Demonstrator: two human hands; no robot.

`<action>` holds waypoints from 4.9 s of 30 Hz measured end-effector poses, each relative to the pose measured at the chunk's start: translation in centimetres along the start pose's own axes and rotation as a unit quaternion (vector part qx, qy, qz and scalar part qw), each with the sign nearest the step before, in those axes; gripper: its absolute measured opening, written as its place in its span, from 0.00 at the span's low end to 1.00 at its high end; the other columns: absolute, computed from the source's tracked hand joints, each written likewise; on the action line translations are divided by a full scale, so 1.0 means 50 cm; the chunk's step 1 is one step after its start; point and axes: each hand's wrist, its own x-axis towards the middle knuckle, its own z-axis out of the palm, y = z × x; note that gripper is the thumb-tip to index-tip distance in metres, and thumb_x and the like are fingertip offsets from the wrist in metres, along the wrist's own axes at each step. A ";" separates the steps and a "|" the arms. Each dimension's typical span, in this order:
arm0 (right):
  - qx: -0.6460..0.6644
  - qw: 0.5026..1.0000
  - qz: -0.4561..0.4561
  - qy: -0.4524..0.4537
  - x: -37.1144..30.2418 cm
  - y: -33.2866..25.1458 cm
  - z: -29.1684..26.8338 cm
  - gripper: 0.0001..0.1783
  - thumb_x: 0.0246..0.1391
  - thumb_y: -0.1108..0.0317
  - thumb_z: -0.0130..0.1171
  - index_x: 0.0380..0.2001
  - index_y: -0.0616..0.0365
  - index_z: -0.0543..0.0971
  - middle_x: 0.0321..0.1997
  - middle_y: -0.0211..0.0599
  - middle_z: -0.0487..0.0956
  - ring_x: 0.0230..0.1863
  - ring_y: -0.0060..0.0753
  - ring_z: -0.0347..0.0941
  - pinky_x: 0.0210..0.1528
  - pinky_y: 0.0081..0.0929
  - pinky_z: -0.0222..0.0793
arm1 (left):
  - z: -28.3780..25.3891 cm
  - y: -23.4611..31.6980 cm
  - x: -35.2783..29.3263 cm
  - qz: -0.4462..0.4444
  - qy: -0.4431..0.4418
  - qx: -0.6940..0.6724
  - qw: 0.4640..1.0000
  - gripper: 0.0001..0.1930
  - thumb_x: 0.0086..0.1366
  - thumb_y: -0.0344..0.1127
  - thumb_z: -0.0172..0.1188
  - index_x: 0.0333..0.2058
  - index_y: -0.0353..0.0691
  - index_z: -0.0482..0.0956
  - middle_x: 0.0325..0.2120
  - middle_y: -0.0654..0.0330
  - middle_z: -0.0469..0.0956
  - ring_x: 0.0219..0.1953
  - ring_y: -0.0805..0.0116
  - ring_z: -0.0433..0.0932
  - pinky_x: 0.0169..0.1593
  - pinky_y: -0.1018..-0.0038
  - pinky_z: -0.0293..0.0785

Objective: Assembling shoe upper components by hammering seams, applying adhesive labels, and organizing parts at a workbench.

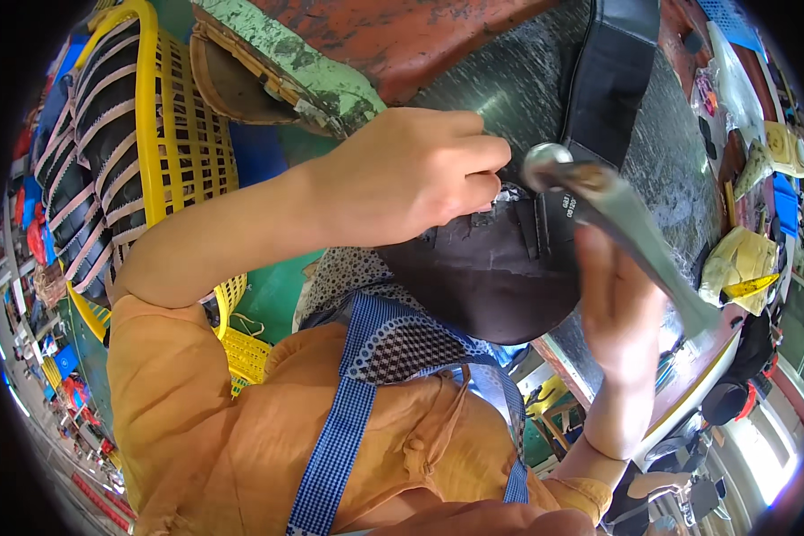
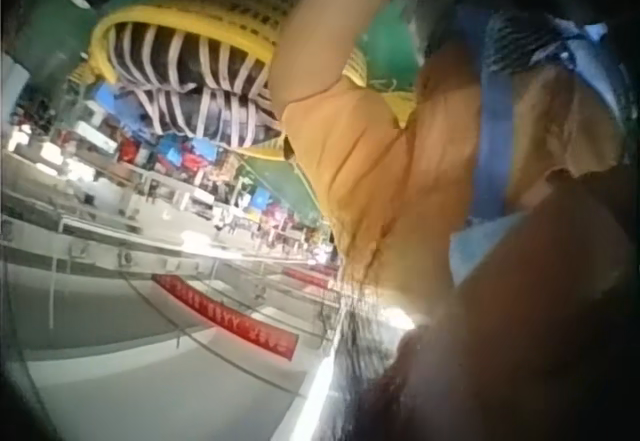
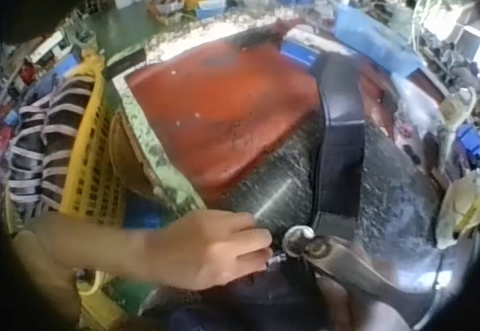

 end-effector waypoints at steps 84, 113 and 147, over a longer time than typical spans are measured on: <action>0.006 0.993 0.097 -0.062 -0.045 0.006 -0.014 0.13 0.62 0.75 0.56 0.50 0.57 0.76 0.31 0.54 0.78 0.31 0.58 0.77 0.32 0.35 0.73 | -0.004 -0.056 0.099 0.027 -0.144 -0.142 0.979 0.05 0.54 0.28 0.64 0.30 0.34 0.82 0.30 0.56 0.77 0.37 0.56 0.78 0.41 0.63 0.76; -0.076 0.991 -0.008 -0.109 0.020 0.008 -0.023 0.13 0.63 0.75 0.53 0.50 0.64 0.76 0.45 0.53 0.80 0.40 0.54 0.79 0.41 0.39 0.74 | 0.026 -0.067 0.035 0.084 0.021 -0.048 0.995 0.10 0.50 0.37 0.68 0.21 0.41 0.75 0.27 0.64 0.72 0.33 0.64 0.73 0.37 0.68 0.74; 0.042 0.994 0.101 -0.017 -0.003 -0.018 0.007 0.13 0.68 0.71 0.52 0.49 0.66 0.78 0.33 0.38 0.79 0.35 0.24 0.70 0.41 0.25 0.68 | 0.051 0.075 -0.081 -0.282 0.184 0.054 0.940 0.17 0.50 0.43 0.73 0.37 0.49 0.79 0.27 0.73 0.76 0.39 0.68 0.73 0.49 0.63 0.58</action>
